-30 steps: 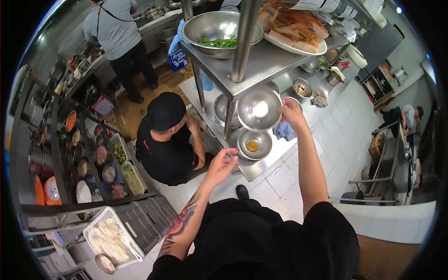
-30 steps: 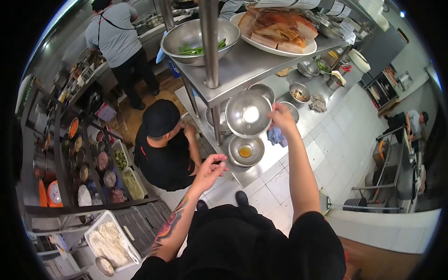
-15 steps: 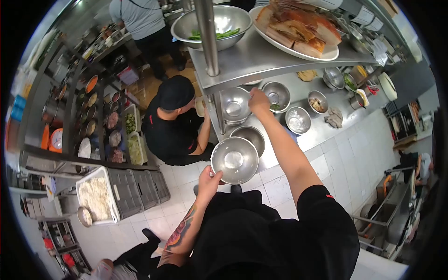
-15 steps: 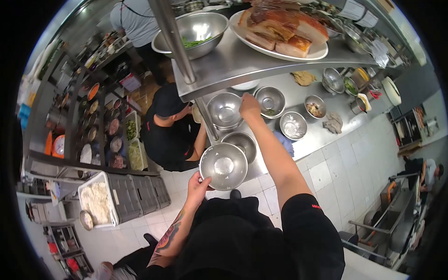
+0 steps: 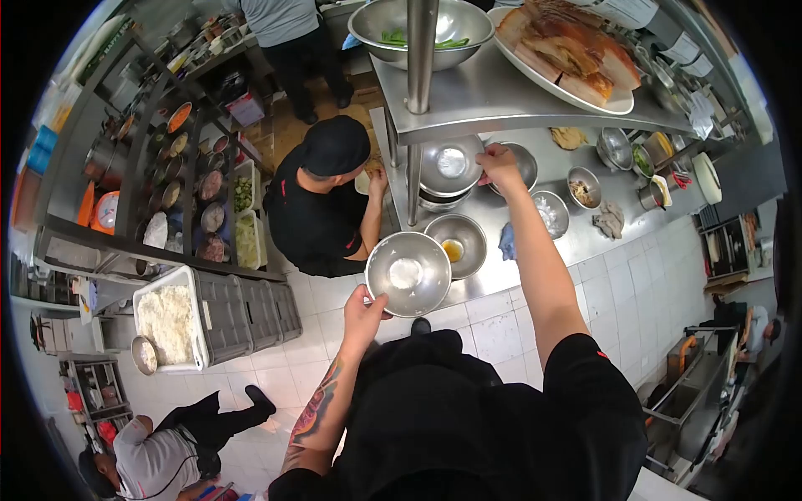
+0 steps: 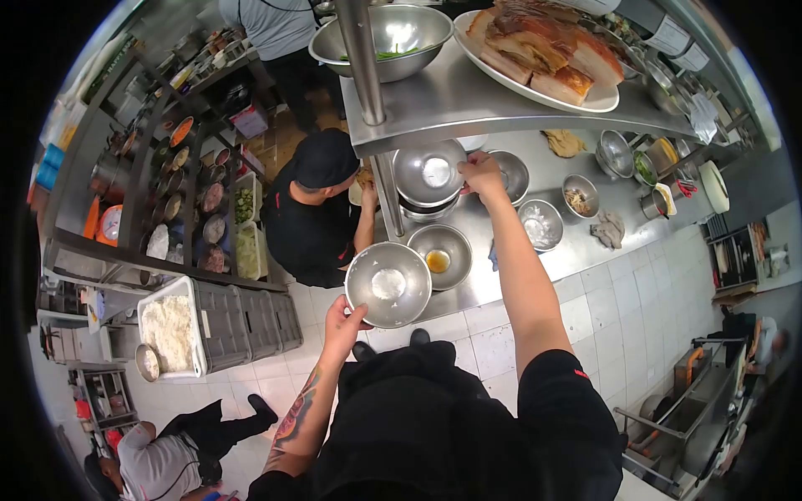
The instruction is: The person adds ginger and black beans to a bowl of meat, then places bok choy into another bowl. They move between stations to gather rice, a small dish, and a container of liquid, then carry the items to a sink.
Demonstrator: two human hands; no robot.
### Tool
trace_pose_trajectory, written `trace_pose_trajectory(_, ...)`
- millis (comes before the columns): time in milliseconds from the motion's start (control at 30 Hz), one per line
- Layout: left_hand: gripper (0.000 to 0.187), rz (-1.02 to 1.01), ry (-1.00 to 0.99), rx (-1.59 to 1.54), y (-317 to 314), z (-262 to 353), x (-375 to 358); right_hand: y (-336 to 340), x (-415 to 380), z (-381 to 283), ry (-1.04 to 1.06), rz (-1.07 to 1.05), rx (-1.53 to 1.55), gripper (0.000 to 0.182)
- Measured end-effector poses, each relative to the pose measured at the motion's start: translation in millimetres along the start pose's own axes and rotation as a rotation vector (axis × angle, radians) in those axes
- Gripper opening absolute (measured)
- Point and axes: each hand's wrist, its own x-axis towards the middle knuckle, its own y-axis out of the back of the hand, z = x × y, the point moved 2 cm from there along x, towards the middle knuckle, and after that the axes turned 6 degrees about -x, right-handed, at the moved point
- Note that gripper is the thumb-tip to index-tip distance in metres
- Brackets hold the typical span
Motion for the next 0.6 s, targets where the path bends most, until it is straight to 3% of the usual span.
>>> trace_pose_trajectory(33,0.016,-0.009,0.006,0.004,0.1,-1.7,1.8,4.1,-0.9,2.1,-0.066,-0.025,0.131,0.016)
trace_pose_trajectory(233,0.017,-0.068,0.037,-0.031,-5.5,1.0,6.7,10.3,-7.1,-13.2,-0.149,-0.083,-0.158,0.029)
trace_pose_trajectory(367,0.017,-0.064,0.023,-0.006,1.7,10.5,-0.6,59.5,-27.6,-49.7,0.164,0.153,-0.09,0.027)
trace_pose_trajectory(433,0.017,-0.028,0.035,0.001,8.0,13.5,-4.6,86.1,-53.0,-65.3,0.179,0.206,-0.126,0.023)
trace_pose_trajectory(533,0.015,-0.012,-0.001,0.026,21.5,5.5,-6.9,104.8,-100.7,-51.5,0.149,0.051,-0.233,0.017)
trace_pose_trajectory(600,0.015,0.011,-0.004,-0.013,24.2,-14.6,-6.9,84.5,-141.5,-34.8,0.141,-0.124,-0.055,0.013)
